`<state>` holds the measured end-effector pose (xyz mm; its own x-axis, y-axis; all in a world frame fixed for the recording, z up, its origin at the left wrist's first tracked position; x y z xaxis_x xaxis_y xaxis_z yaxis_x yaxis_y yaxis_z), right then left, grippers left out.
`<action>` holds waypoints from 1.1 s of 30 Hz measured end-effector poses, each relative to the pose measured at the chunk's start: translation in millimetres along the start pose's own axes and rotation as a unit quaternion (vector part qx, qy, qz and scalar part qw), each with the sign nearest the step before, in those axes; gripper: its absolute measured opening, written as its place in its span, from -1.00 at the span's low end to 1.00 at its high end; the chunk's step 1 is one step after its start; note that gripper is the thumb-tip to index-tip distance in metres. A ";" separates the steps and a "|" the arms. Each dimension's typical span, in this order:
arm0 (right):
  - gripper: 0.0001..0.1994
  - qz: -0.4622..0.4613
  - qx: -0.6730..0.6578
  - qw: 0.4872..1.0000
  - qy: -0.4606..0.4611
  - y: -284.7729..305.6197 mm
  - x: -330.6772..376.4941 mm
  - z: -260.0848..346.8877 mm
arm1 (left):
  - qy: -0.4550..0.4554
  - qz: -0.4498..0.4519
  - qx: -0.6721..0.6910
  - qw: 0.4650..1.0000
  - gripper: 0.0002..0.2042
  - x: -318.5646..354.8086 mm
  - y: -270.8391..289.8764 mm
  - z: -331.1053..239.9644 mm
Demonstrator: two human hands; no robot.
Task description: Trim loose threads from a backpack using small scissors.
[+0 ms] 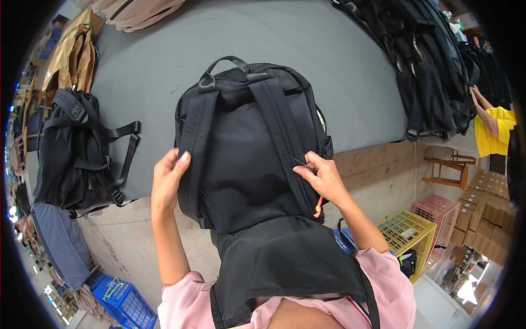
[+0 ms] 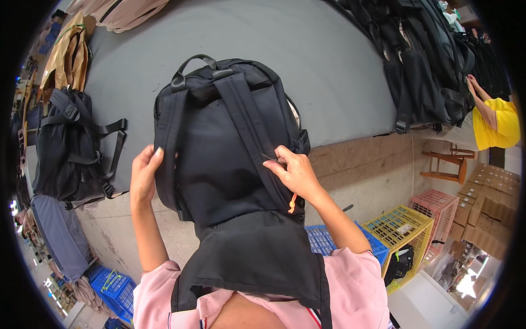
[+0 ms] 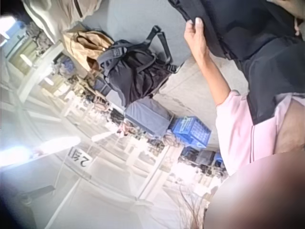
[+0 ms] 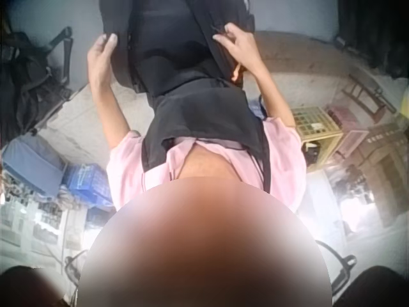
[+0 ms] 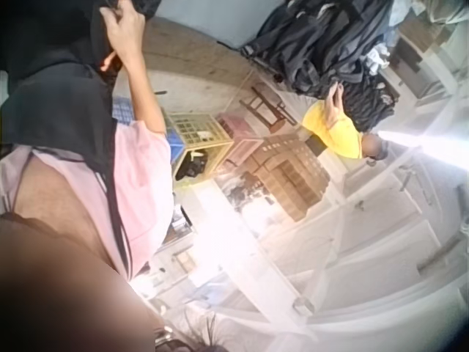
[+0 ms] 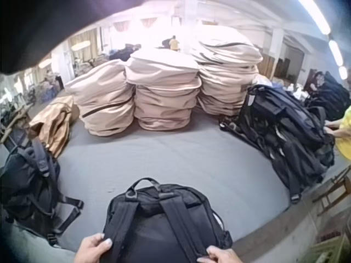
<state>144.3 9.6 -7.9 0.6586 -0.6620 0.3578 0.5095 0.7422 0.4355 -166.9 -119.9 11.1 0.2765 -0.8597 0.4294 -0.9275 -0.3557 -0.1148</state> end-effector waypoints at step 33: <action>-0.83 -0.127 -0.283 0.949 0.052 56.0 -128.5 2.4 | -0.377 0.012 -0.619 0.689 -0.60 -136.9 -165.3 -57.4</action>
<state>86.9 136.0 -27.6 0.5112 -0.8350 0.2035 0.8555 0.5170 -0.0280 -65.8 77.7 22.7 -0.1228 -0.9719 -0.2007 -0.3090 -0.1547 0.9384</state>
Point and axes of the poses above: each hand's wrist, its own x-axis away from the middle knuckle, its own y-axis out of the back of the hand, z = x × y, the point moved 1 cm from there along -x, towards the middle knuckle, and after that the axes turned 10 degrees about z, right-handed, at the moved point
